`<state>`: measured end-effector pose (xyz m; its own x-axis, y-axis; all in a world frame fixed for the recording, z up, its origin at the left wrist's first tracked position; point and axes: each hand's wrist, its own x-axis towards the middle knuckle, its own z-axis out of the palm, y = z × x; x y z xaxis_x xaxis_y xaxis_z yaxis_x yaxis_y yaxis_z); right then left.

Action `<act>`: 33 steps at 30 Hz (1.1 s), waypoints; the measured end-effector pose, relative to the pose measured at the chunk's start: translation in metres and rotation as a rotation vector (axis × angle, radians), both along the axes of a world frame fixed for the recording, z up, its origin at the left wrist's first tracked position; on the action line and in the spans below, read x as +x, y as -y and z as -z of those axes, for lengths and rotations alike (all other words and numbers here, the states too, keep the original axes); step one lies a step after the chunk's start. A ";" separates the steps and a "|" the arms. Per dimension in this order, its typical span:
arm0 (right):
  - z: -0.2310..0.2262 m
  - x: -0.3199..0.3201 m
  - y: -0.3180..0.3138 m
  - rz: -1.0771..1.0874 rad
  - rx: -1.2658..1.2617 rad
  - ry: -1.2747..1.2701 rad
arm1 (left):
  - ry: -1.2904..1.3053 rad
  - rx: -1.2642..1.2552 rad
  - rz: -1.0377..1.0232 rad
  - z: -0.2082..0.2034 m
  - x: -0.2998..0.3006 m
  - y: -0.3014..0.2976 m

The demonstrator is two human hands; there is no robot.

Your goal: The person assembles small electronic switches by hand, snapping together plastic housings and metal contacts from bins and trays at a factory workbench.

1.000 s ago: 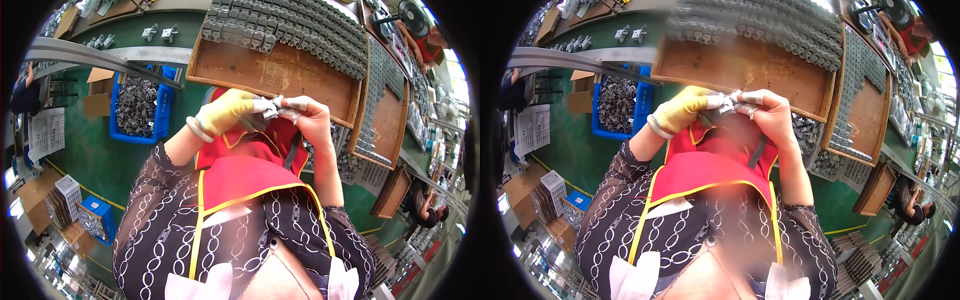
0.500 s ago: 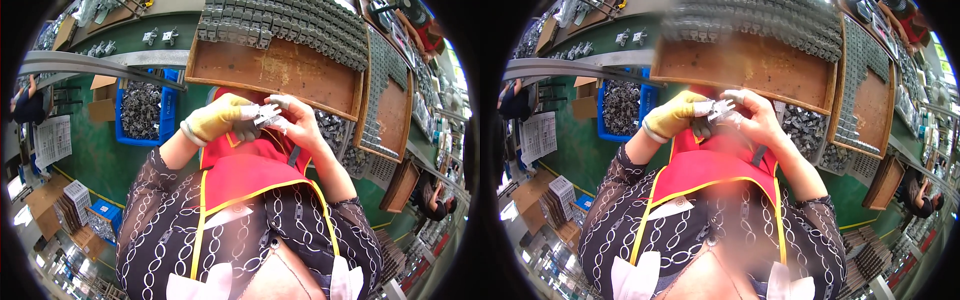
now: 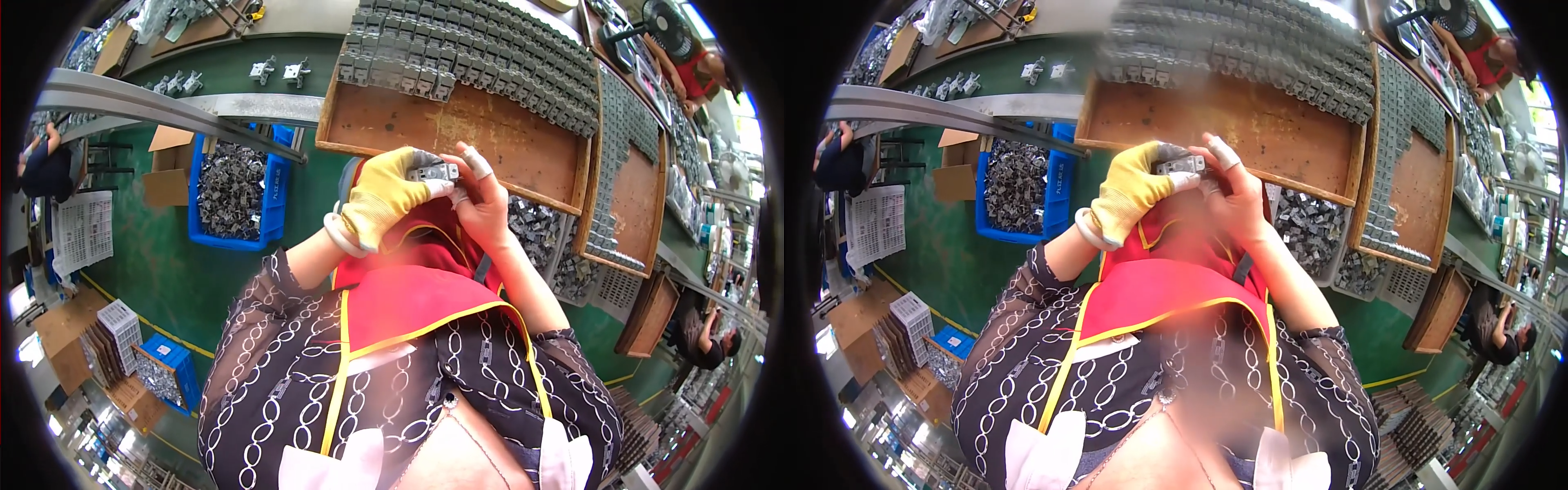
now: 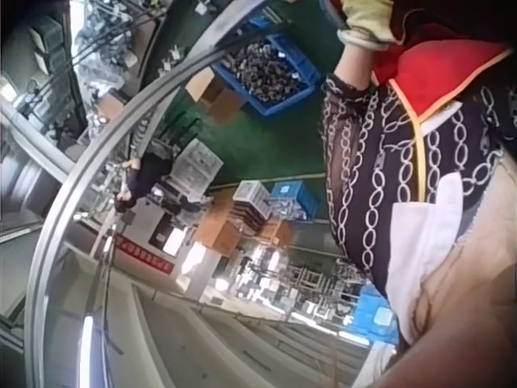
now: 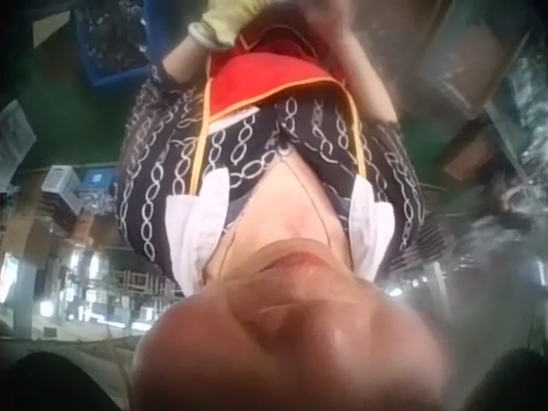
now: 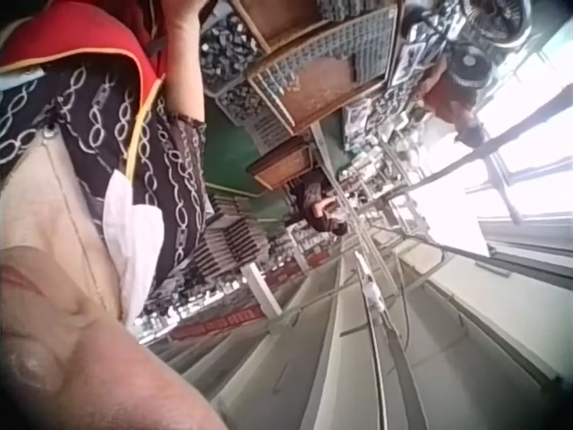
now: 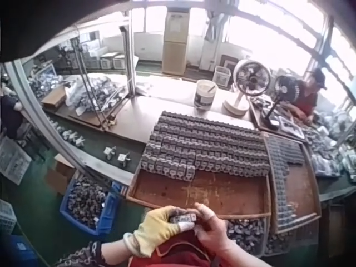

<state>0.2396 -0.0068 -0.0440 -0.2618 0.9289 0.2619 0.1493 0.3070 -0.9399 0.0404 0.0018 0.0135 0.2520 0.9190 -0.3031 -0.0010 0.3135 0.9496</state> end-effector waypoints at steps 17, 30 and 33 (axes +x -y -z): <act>0.003 -0.006 -0.118 0.372 0.434 0.633 | -0.994 0.751 -0.529 0.039 -0.119 -0.118; 0.004 0.360 -0.146 1.052 -0.045 0.690 | -1.244 0.894 -0.236 0.133 -0.154 -0.157; 0.038 0.460 -0.153 1.016 -0.265 0.870 | -1.168 0.897 -0.248 0.141 -0.145 -0.182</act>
